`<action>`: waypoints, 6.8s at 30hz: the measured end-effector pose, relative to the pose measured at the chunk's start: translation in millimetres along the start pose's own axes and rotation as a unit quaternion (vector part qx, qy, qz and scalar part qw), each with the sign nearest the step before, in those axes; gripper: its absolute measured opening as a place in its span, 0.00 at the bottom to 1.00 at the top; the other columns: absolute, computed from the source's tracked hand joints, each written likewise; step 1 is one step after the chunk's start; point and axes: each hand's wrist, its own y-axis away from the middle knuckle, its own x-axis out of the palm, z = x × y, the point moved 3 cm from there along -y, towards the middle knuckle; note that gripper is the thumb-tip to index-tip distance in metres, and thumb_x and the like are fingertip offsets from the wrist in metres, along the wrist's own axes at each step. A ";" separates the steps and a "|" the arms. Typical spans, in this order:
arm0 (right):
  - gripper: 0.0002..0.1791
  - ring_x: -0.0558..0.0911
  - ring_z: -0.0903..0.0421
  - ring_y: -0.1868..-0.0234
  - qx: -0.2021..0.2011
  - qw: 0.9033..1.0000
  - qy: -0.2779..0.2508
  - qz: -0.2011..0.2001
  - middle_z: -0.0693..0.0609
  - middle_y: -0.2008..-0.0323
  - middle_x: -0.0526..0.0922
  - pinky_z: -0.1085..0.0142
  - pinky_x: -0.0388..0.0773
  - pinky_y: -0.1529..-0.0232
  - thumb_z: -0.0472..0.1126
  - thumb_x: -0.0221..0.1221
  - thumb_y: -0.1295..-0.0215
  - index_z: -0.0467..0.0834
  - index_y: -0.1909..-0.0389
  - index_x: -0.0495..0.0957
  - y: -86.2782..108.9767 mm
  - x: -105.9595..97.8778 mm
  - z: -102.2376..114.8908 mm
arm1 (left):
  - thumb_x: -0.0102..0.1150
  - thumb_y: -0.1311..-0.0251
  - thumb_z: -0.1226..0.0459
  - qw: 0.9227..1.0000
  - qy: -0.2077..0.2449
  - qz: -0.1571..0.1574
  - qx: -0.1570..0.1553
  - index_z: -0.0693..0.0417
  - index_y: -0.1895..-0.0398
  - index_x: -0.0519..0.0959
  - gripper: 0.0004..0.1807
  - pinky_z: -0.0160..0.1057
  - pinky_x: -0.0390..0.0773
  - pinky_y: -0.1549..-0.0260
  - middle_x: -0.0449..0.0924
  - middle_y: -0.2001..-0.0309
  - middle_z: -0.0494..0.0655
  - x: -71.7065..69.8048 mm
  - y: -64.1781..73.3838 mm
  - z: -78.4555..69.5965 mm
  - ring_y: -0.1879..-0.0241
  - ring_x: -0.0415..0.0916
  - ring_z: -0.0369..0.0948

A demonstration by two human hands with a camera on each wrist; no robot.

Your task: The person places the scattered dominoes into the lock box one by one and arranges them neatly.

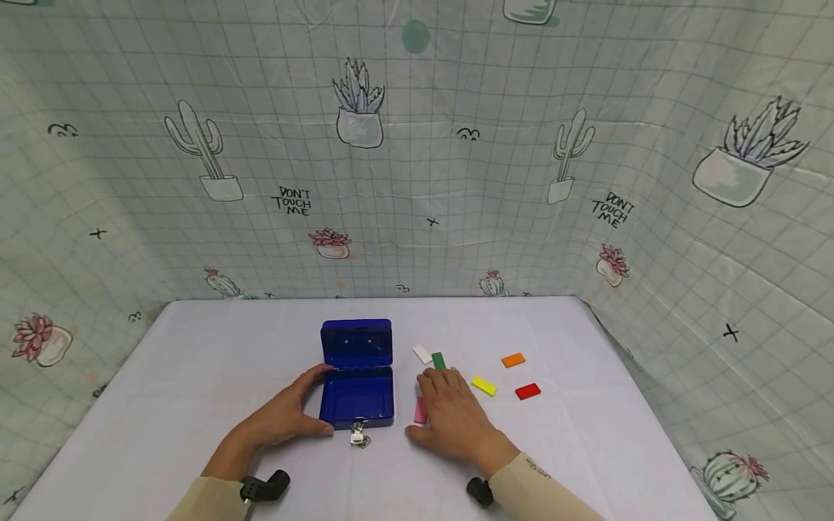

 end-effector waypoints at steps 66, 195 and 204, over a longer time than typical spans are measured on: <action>0.25 0.72 0.54 0.58 -0.177 0.970 0.095 -0.139 0.53 0.57 0.82 0.63 0.70 0.58 0.63 0.67 0.37 0.46 0.53 0.83 -81.2 -11.8 76.8 | 0.86 0.56 0.54 1.000 -0.002 0.005 -0.017 0.40 0.18 0.61 0.60 0.77 0.45 0.26 0.54 0.16 0.56 -0.4 1.1 1.5 0.16 0.36 0.65; 0.19 0.72 0.51 0.55 -0.123 0.986 0.115 -0.014 0.50 0.56 0.81 0.57 0.70 0.52 0.52 0.64 0.32 0.43 0.48 0.83 -82.0 -2.8 -63.3 | 0.87 0.59 0.55 0.999 -0.003 -0.008 -0.035 0.35 0.20 0.63 0.60 0.80 0.45 0.28 0.55 0.16 0.54 1.6 2.0 -0.8 0.15 0.36 0.63; 0.24 0.73 0.50 0.54 -0.127 0.987 0.099 -0.026 0.50 0.56 0.82 0.56 0.72 0.50 0.58 0.65 0.35 0.43 0.49 0.84 -77.2 -2.5 -62.8 | 0.87 0.60 0.55 0.999 0.000 -0.008 -0.034 0.34 0.20 0.63 0.60 0.80 0.45 0.28 0.54 0.16 0.54 3.1 1.5 1.2 0.15 0.35 0.63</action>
